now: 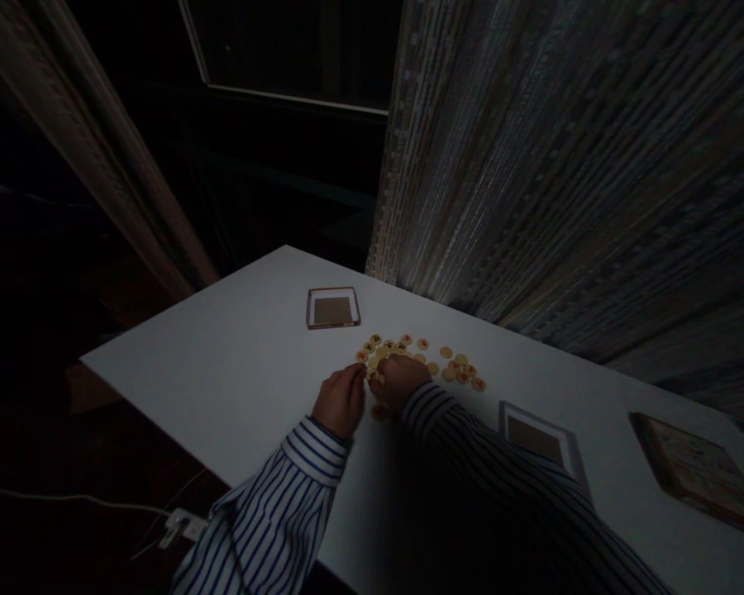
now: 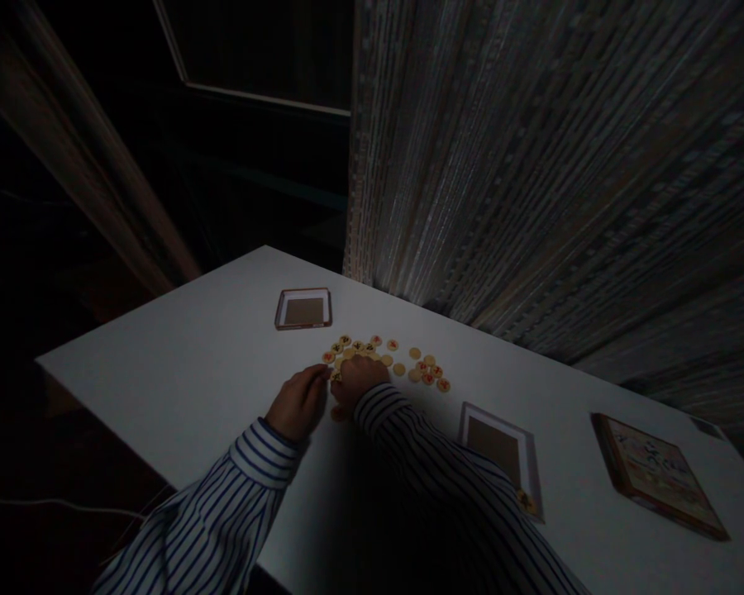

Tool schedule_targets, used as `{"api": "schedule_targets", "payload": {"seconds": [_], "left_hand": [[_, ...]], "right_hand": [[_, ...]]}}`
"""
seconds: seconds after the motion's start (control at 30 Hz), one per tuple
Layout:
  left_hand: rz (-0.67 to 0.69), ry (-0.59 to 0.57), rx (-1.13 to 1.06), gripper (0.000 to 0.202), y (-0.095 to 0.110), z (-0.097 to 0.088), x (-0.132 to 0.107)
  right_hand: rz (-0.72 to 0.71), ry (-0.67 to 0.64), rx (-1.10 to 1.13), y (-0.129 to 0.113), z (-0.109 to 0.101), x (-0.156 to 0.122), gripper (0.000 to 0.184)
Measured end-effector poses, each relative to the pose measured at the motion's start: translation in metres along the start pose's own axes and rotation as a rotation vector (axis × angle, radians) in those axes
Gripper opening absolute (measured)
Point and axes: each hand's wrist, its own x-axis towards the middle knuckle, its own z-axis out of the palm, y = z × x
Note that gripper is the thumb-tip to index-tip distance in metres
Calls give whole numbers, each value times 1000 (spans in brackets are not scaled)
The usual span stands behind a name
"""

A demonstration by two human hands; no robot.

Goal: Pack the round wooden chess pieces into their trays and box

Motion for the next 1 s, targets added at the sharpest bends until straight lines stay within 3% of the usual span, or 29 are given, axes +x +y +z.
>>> {"api": "schedule_targets", "payload": {"seconds": [0.37,0.73,1.0], "left_hand": [[-213,28,-346,26,7,-6,1],[-599,-2,-1063,35,11,0,4],[-630,-53,-1183,38,19,-10,6]], "right_hand": [[-100,113,-17,-1,-6,-12,32],[-287,353,-29,11,4,-23,26],[-345,421,14,17,1,-31,27]]}}
